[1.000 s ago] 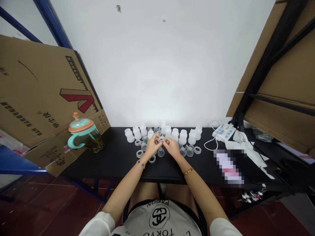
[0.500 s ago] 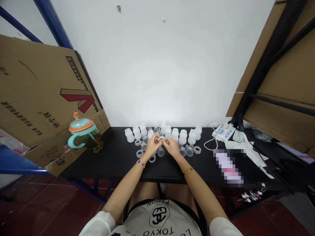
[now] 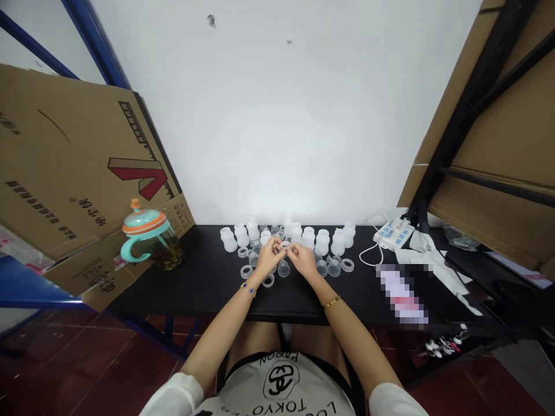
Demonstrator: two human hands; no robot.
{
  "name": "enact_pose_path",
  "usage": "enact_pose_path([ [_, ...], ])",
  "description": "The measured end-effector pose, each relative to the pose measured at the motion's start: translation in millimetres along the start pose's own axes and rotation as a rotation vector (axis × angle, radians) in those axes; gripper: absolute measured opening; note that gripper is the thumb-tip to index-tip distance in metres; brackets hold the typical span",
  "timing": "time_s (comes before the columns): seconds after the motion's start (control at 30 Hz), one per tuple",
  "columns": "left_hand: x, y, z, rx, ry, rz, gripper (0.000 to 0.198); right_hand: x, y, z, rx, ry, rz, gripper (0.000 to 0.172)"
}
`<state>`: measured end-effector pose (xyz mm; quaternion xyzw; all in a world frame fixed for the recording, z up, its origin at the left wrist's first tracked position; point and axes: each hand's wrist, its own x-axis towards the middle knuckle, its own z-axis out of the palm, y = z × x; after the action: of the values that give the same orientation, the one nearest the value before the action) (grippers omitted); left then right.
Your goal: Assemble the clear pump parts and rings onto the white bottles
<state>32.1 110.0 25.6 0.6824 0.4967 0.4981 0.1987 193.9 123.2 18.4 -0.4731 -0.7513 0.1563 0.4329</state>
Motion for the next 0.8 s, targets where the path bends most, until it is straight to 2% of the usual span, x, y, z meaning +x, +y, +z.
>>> enact_pose_path([
  [0.8,1.5,-1.6,1.1,0.017,-0.001,0.001,0.015,-0.1,0.7,1.1,-0.059,0.011,0.000,0.033],
])
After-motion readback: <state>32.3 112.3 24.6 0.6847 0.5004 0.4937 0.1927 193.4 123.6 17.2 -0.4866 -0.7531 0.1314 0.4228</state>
